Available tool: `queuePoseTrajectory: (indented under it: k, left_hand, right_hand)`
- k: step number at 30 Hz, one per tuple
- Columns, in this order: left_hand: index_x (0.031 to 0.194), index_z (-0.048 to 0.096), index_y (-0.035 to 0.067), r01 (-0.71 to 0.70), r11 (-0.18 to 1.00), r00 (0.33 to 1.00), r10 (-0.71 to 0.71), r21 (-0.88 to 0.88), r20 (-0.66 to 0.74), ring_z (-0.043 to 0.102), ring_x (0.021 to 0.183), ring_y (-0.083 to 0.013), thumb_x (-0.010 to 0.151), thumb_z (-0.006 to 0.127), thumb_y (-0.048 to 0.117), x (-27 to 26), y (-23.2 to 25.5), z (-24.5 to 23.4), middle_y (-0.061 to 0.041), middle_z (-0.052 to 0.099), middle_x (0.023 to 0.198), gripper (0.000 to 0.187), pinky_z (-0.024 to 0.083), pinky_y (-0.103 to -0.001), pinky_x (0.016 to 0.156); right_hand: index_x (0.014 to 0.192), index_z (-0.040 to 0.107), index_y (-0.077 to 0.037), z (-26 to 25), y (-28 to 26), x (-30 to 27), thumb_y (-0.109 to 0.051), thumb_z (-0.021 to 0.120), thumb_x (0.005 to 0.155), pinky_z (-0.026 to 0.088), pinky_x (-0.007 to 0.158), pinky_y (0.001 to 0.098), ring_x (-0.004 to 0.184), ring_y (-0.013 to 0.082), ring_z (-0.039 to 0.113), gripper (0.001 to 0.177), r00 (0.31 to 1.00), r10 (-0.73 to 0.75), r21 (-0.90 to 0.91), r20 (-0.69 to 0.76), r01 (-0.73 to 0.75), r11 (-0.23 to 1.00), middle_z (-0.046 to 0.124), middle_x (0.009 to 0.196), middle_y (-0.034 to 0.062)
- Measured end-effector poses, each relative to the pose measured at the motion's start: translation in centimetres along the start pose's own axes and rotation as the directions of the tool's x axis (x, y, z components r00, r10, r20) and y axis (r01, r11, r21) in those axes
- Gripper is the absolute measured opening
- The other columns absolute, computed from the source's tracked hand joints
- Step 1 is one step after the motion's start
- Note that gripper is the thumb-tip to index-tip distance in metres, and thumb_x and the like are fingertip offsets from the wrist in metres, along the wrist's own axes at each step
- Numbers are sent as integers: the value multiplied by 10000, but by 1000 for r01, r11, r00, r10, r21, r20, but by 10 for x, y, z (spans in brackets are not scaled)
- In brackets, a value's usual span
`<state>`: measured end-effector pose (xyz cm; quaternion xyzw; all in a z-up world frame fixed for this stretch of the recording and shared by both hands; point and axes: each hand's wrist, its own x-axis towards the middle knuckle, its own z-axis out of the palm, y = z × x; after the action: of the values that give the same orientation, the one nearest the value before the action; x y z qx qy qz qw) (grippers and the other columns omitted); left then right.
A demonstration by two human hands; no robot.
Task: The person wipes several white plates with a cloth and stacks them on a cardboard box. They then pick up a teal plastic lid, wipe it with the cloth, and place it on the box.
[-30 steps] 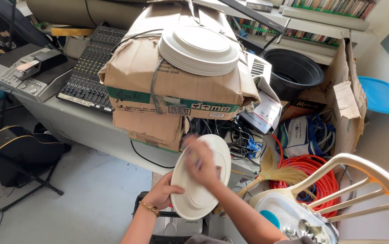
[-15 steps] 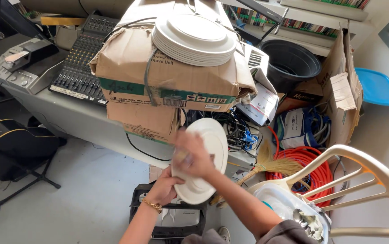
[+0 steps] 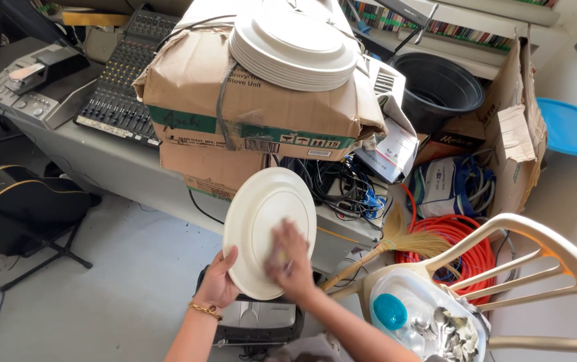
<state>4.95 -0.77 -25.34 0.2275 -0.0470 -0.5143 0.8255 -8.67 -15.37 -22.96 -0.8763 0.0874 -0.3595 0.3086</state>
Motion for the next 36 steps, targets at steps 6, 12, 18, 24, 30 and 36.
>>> queuePoseTrajectory:
  k: [6,12,18,24,30,36]
  left_hand:
    - [1366,517,-87,61,996,992,-68,70,102,718,1002,-284,984,604,181,4,3,-11,-269,670,1245,475,621,-328,853]
    - [1440,518,17,141,932,989,-116,332,-96,630,1088,-266,965,577,265,-2,0,-4,-185,641,1314,540,532,-380,885]
    - [1185,661,-95,-267,904,886,94,333,455,650,841,-158,1031,625,202,-32,31,25,-165,727,1050,336,524,-249,696]
    - [1090,812,152,-549,390,797,-22,739,603,585,948,-193,694,811,-12,-45,72,92,-119,805,1181,428,510,-338,893]
    - [1488,495,122,-233,556,938,345,798,33,316,1493,-329,1004,461,25,-39,57,113,-164,298,1678,495,244,-535,1232]
    - [1636,232,167,118,627,960,127,770,-250,302,1483,-480,1013,452,421,-26,23,99,-300,229,1641,707,251,-602,1229]
  right_hand:
    - [1562,352,-40,-22,19,75,-404,539,975,400,1137,386,1410,323,479,716,763,607,316,-222,-533,785,322,1668,128]
    - [1462,554,-319,-41,-53,101,-406,788,795,190,1289,588,1562,264,321,712,996,-85,-248,38,92,964,415,1643,-22]
    - [1459,504,-254,-69,52,91,-519,482,876,444,1035,509,1377,402,470,640,523,852,717,34,-607,344,473,1561,153]
    - [1476,482,48,-73,79,15,-503,615,715,458,981,531,1182,424,544,949,256,774,713,579,-619,-329,530,1407,310]
    - [1098,706,93,-85,168,-13,81,686,753,627,704,528,778,407,767,345,470,681,741,562,-651,-162,742,952,280]
    - [1013,791,26,-90,188,7,56,857,702,629,661,433,723,291,762,319,603,686,593,408,-746,303,774,845,194]
